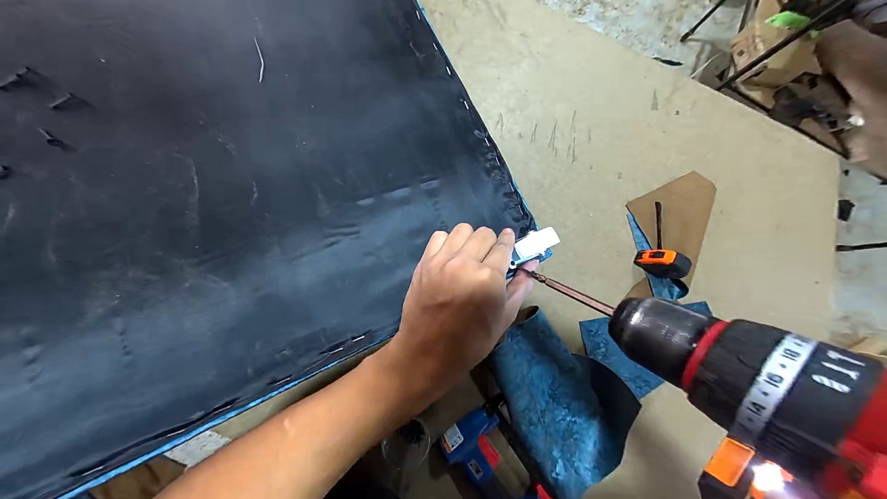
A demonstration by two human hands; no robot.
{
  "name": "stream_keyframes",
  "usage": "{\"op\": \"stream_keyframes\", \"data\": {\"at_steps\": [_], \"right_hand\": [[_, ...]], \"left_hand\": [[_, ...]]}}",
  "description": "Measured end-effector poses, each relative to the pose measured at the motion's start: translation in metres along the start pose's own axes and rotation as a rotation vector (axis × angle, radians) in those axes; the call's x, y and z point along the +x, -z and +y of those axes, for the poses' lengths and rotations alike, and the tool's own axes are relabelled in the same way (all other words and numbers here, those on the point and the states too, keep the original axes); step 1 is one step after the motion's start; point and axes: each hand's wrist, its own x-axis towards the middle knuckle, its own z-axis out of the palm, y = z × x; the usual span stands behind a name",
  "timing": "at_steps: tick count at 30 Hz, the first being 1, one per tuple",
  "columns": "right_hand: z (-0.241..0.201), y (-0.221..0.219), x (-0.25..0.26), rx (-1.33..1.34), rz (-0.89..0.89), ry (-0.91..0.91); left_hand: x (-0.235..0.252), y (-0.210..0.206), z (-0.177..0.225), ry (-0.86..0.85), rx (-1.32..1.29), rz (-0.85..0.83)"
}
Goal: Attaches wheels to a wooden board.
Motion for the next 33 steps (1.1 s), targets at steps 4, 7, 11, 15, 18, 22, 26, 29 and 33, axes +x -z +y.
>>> {"op": "stream_keyframes", "data": {"at_steps": [4,7,11,15,18,22,26,29,33], "right_hand": [[-0.016,0.001,0.004,-0.096,-0.008,-0.057],[-0.022,0.001,0.004,-0.148,0.024,-0.055],[-0.025,0.012,-0.001,-0.214,-0.002,-0.068],[-0.052,0.007,0.008,-0.23,0.01,-0.1],[-0.079,0.0,0.029,-0.376,-0.051,-0.131],[-0.09,0.003,0.046,-0.525,-0.045,-0.127],[-0.096,0.006,0.051,-0.529,-0.043,-0.21],[-0.098,0.009,0.053,-0.541,-0.066,-0.263],[-0.117,0.005,0.061,-0.615,-0.03,-0.336]], "left_hand": [[0.0,0.001,-0.002,0.005,-0.012,-0.008],[-0.001,0.001,-0.001,0.009,-0.024,-0.008],[0.0,0.001,-0.002,0.001,-0.04,-0.027],[0.0,0.003,-0.004,-0.006,-0.04,-0.027],[0.0,0.003,-0.004,-0.013,-0.058,-0.018],[0.001,0.006,-0.006,0.018,-0.111,-0.027],[0.001,0.009,-0.008,0.043,-0.118,-0.063],[0.0,0.012,-0.011,0.055,-0.139,-0.11],[0.001,0.031,-0.021,0.12,-0.401,-0.196]]}}
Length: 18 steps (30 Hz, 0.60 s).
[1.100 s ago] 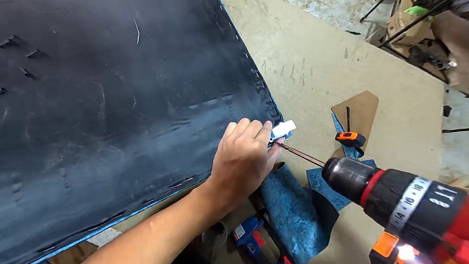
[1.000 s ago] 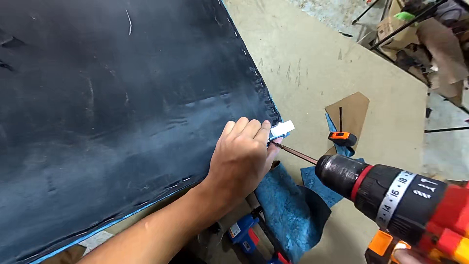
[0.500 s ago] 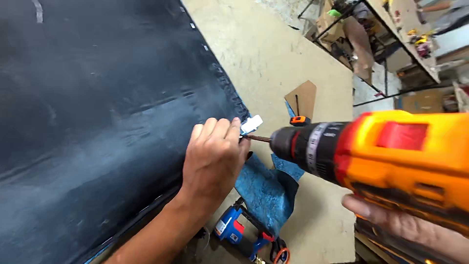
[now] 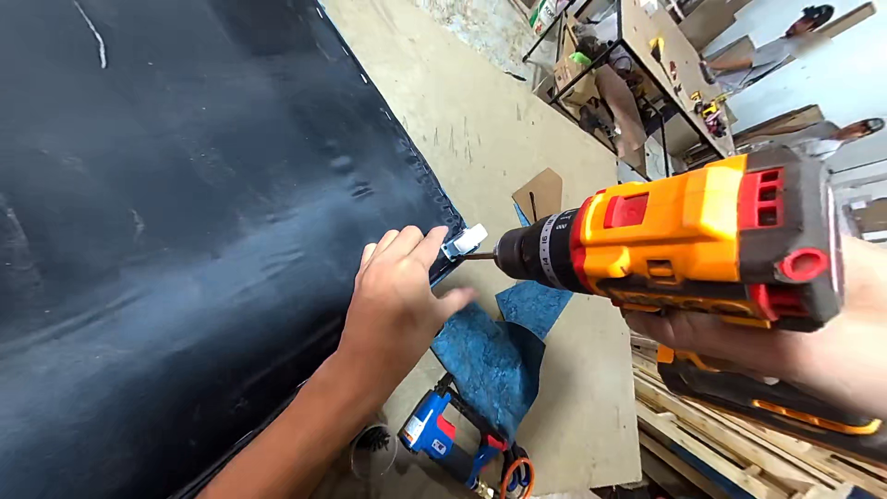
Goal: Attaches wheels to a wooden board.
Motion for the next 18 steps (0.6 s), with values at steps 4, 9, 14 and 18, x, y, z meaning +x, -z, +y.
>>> {"op": "stream_keyframes", "data": {"at_steps": [4,9,14,18], "right_hand": [[-0.008,0.006,0.001,0.034,-0.041,-0.13],[-0.024,0.011,0.004,0.064,-0.116,-0.146],[-0.034,0.01,0.004,0.139,-0.143,-0.159],[-0.041,0.005,0.002,0.09,-0.143,-0.176]], "left_hand": [[0.012,0.025,0.009,0.001,-0.287,0.036],[0.04,0.067,0.016,0.032,-1.13,-0.039],[0.101,0.072,0.025,0.003,-0.437,-0.09],[0.137,0.013,-0.003,-0.237,-0.421,-0.558]]}}
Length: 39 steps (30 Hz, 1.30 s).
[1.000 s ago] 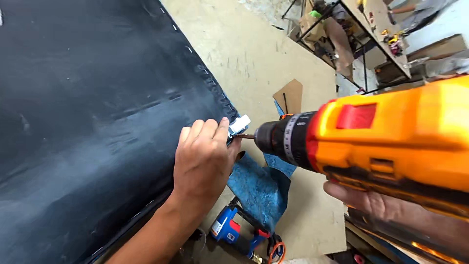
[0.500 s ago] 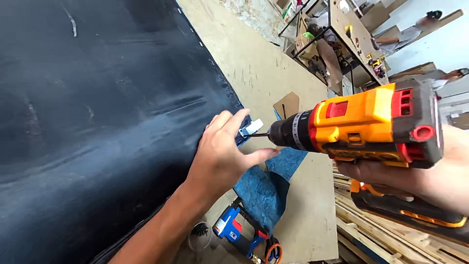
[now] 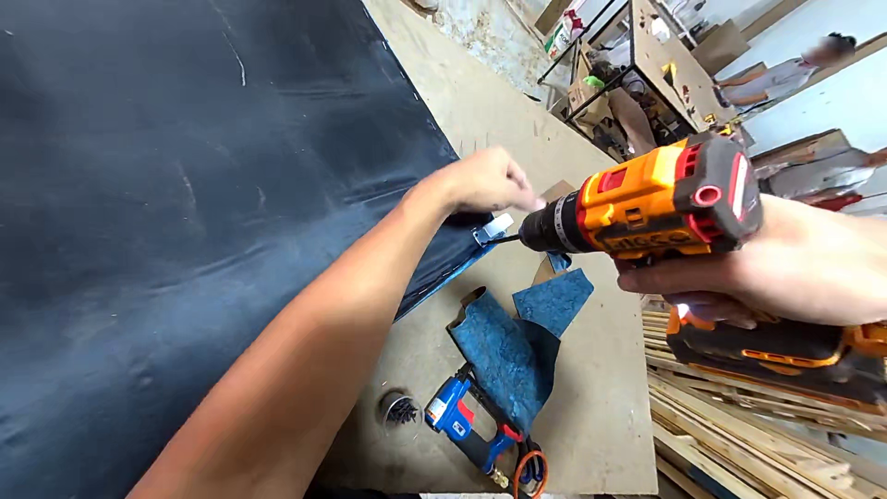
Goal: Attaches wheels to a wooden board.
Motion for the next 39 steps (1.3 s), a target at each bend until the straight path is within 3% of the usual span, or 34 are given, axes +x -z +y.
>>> {"op": "stream_keyframes", "data": {"at_steps": [2,8,20,25,29,39], "right_hand": [[0.002,0.0,0.002,0.022,-0.018,0.004],[0.006,-0.002,0.003,0.042,0.016,0.014],[0.024,-0.008,0.012,0.001,0.042,0.08],[0.023,-0.012,0.01,-0.294,0.257,0.225],[0.016,-0.019,0.006,-0.349,0.435,0.353],[0.022,-0.016,0.003,-0.291,0.371,0.264]], "left_hand": [[0.003,-0.006,-0.015,-0.036,0.066,-0.06],[-0.004,-0.01,-0.008,0.001,0.252,-0.07],[-0.001,-0.011,-0.011,0.006,0.293,-0.105],[-0.002,-0.013,-0.01,0.019,0.27,-0.104],[-0.001,-0.012,-0.011,0.002,0.27,-0.101],[-0.002,-0.013,-0.013,0.002,0.253,-0.086]]}}
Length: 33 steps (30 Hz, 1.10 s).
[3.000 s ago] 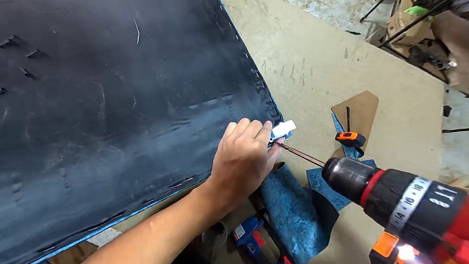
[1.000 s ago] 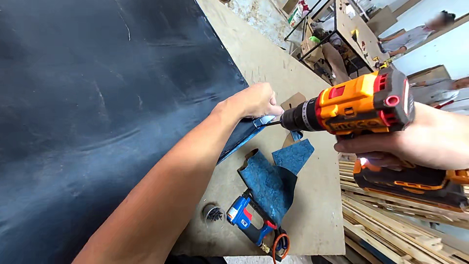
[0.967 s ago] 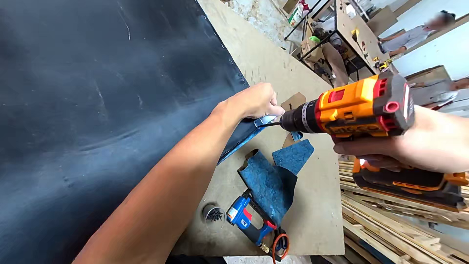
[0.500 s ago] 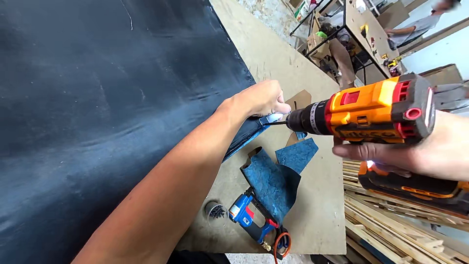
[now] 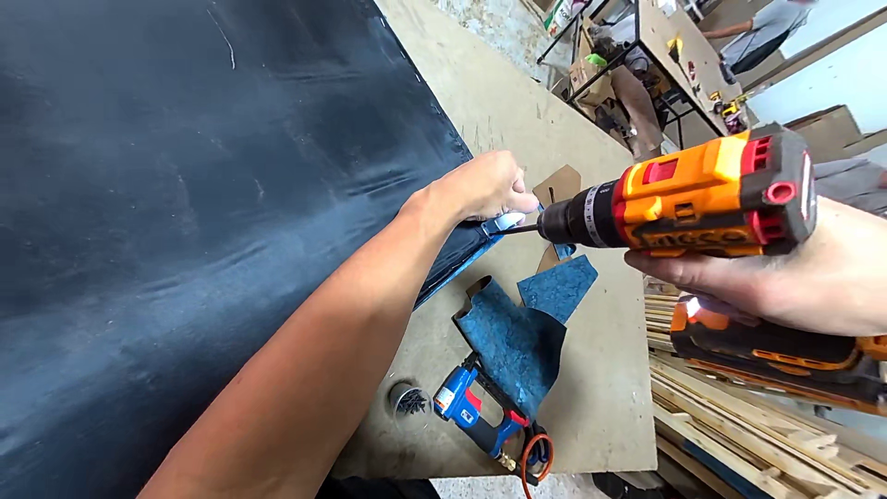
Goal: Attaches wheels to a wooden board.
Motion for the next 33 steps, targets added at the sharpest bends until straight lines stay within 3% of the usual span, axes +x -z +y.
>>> {"op": "stream_keyframes", "data": {"at_steps": [4,8,11,15,25,33], "right_hand": [[0.002,0.001,-0.003,-0.077,0.018,0.097],[0.009,0.006,0.0,0.065,-0.085,-0.043],[0.019,0.004,0.002,0.008,-0.069,0.014],[0.023,0.004,0.006,0.077,-0.118,-0.045],[-0.007,0.01,0.021,0.043,-0.159,-0.105],[-0.024,-0.001,0.02,-0.068,-0.165,0.027]], "left_hand": [[-0.001,0.0,0.002,0.008,-0.012,-0.014],[0.0,0.001,0.002,0.018,0.002,-0.012],[0.001,0.0,0.001,0.02,0.003,-0.012],[0.001,-0.001,0.0,0.021,-0.011,0.001],[0.001,0.003,-0.001,-0.038,0.049,-0.008],[0.002,0.0,0.001,-0.073,0.051,-0.025]]}}
